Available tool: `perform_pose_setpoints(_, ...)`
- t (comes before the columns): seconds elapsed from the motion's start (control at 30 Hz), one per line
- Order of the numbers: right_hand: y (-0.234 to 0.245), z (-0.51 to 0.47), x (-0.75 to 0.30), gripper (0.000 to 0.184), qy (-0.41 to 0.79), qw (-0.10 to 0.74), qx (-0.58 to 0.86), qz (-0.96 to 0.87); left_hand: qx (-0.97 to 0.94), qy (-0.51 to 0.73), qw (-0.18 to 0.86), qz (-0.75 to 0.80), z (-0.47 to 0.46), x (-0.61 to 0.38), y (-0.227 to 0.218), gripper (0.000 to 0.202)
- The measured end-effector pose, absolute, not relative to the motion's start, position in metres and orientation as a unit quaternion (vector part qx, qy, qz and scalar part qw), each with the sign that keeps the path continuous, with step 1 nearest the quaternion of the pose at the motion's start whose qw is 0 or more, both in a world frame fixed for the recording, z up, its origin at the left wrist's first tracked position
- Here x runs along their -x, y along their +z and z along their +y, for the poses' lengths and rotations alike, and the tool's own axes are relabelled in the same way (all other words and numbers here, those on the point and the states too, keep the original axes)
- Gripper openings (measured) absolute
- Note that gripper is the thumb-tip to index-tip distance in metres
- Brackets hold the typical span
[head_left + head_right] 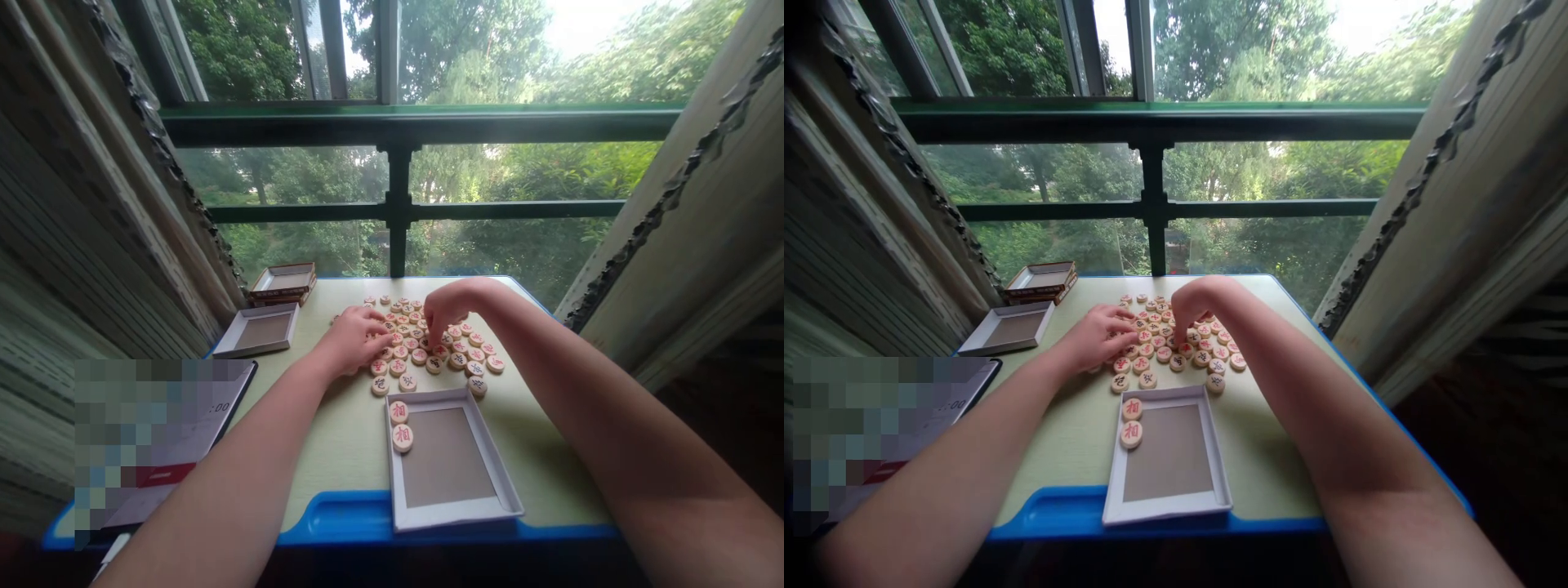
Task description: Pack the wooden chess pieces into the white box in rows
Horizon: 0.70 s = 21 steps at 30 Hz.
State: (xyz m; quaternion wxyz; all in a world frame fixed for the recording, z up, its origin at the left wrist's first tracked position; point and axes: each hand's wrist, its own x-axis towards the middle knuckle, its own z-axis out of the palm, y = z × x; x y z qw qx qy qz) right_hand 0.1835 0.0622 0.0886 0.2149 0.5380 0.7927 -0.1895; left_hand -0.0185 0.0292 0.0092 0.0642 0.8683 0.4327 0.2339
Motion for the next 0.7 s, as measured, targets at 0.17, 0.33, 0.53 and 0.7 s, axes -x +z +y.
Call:
perform_pose_setpoints(0.17, 0.093, 0.055, -0.181, 0.046, -0.174, 0.199, -0.546, 0.795, -0.887, 0.213, 0.099, 0.397, 0.025, 0.009, 0.008, 0.024)
perform_pose_setpoints(0.33, 0.088, 0.042, -0.156, 0.048, -0.067, 0.206, -0.531, 0.819, -0.901, 0.211, 0.134, 0.356, 0.028, 0.007, 0.009, 0.027)
perform_pose_setpoints(0.53, 0.098, 0.017, -0.164, 0.030, -0.043, 0.140, -0.538, 0.830, -0.891, 0.195, 0.157, 0.378, 0.028, 0.009, 0.010, 0.029)
perform_pose_setpoints(0.7, 0.089, -0.010, -0.219, 0.020, -0.008, 0.043, -0.622, 0.782, -0.889, 0.234, 0.125, 0.374, 0.023, 0.001, 0.010, 0.042)
